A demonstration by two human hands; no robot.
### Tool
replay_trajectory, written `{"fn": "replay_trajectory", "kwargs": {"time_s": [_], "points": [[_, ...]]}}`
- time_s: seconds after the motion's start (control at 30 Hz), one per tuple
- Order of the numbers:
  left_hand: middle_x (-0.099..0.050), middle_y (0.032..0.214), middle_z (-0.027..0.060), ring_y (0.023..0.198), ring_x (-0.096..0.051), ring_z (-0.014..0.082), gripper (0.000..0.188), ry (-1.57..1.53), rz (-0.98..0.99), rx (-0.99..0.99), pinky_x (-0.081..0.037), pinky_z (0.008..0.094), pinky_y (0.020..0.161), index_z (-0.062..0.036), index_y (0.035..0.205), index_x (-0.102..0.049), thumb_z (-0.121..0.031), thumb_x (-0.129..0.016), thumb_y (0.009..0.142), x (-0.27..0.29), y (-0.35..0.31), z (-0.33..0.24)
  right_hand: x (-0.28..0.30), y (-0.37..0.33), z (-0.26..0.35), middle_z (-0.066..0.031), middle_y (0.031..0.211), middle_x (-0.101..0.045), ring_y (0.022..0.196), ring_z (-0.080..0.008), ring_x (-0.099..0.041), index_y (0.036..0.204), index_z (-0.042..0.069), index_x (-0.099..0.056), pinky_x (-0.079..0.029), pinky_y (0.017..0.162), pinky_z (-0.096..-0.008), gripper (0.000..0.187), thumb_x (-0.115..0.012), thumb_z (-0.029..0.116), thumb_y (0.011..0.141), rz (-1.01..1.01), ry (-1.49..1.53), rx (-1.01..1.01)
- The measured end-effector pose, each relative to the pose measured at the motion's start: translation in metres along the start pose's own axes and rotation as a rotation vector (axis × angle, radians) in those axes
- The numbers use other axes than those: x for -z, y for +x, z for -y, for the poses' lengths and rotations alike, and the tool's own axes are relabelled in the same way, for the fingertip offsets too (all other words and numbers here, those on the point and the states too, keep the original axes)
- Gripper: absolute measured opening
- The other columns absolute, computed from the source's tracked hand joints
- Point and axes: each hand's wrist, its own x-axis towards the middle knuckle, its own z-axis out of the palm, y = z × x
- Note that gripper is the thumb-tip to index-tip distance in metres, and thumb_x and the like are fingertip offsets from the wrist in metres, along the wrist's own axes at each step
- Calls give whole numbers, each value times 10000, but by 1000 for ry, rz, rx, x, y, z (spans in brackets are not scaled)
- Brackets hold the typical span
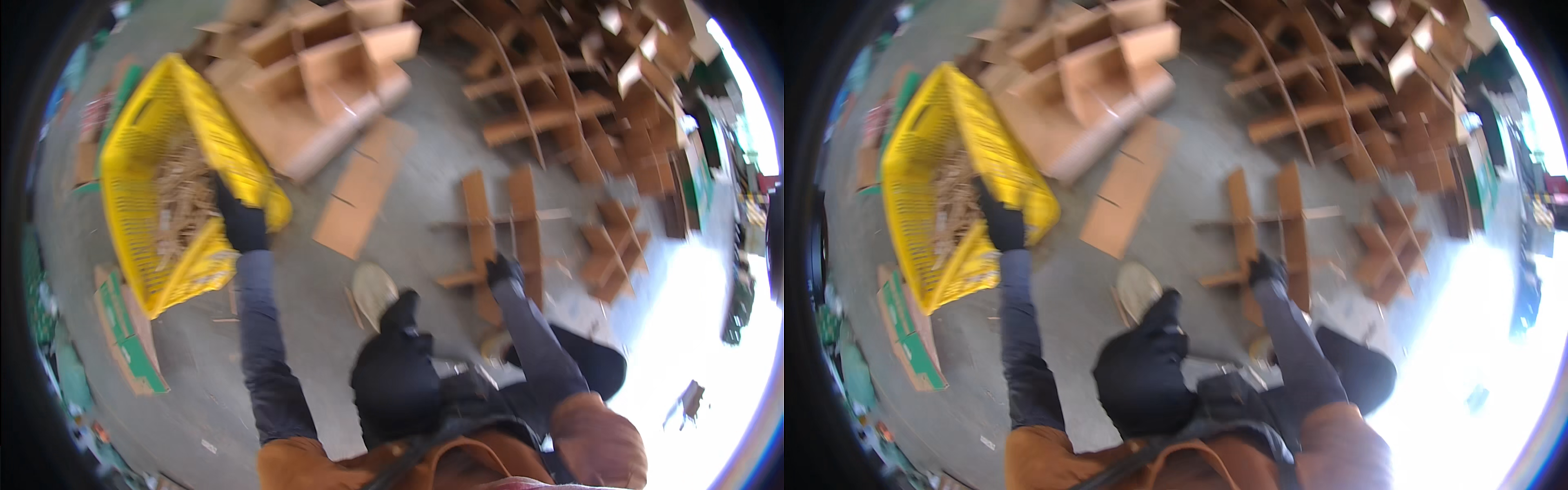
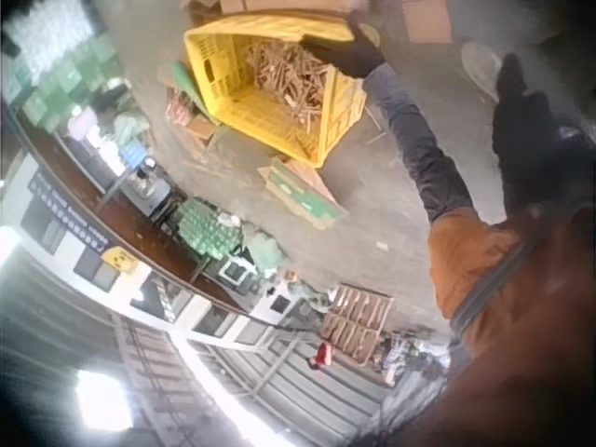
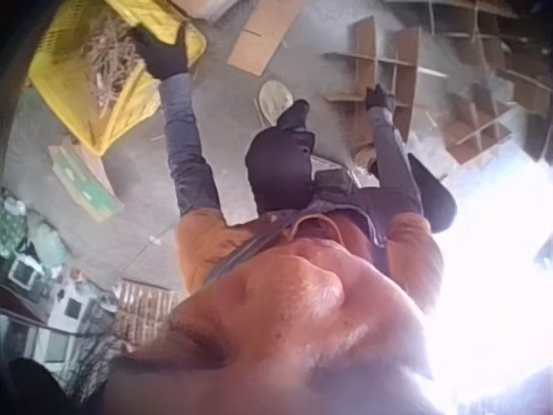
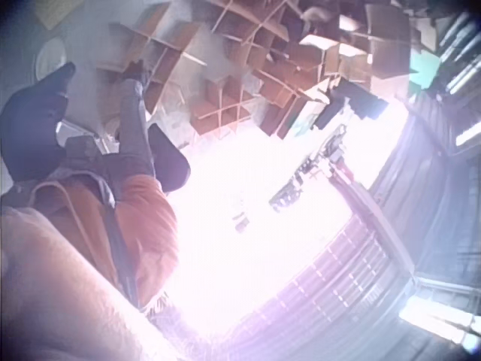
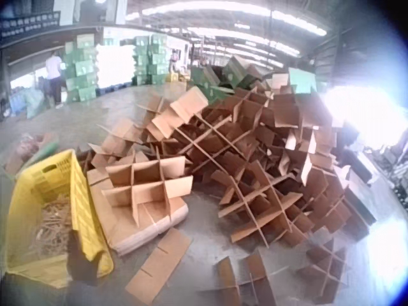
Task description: The person assembles cardboard dividers by hand while sitting on the floor, interlocking flat cardboard pieces one by one until a grid structure is formed, then moves the finished structures to a pile.
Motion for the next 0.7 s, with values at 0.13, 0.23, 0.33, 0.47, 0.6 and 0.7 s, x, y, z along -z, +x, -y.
{"fn": "replay_trajectory", "kwargs": {"time_s": [0.13, 0.23, 0.33, 0.47, 0.6, 0.7], "points": [[-561, 1076, 204, 995, -533, 360, 516, 3, 178, 103, -460, 444, 788, -82, 1069, -584, -455, -693, 730, 59, 47, -67, 69, -20, 17, -183, 773, -634, 841, -348, -605, 1052, 50, -573, -363, 962, -411, 372, -516, 355, 847, -207, -24, 67], [-562, 1058, 232, 956, -551, 380, 616, 131, -127, -140, -454, 441, 825, -38, 1148, -519, -451, -699, 728, 70, 68, -23, 148, -46, 80, -191, 763, -631, 838, -349, -600, 979, 27, -601, -423, 902, -422, 342, -589, 326, 814, -370, -30, 272], [-639, 796, 174, 766, -622, 341, 569, 288, 541, 205, -497, 430, 665, -50, 1034, -610, -565, -528, 808, 48, 37, 9, 217, 16, 154, -243, 1006, -585, 899, -430, -554, 993, 41, -601, -466, 773, -469, 337, -626, 317, 802, -636, -175, 664], [-602, 617, 83, 561, -580, 262, 397, 298, 92, -136, -444, 385, 491, -111, 745, -638, -478, -524, 844, 25, 27, 17, 401, 119, 370, -196, 948, -609, 869, -342, -595, 1033, 104, -592, -482, 722, -425, 257, -521, 282, 862, -988, -215, 808], [-591, 617, 77, 562, -570, 257, 384, 316, 104, -145, -444, 374, 503, -108, 735, -629, -463, -529, 845, 29, 32, 7, 398, 166, 491, -202, 1063, -584, 972, -311, -586, 1149, 116, -540, -474, 789, -416, 339, -489, 309, 875, -842, -457, 811], [-586, 630, 78, 572, -568, 260, 364, 316, 113, -158, -436, 380, 510, -98, 765, -634, -440, -539, 846, 46, 33, 18, 222, 205, 456, -178, 1011, -609, 939, -308, -600, 1089, 106, -576, -484, 762, -418, 292, -494, 274, 864, -363, -463, 870]]}}
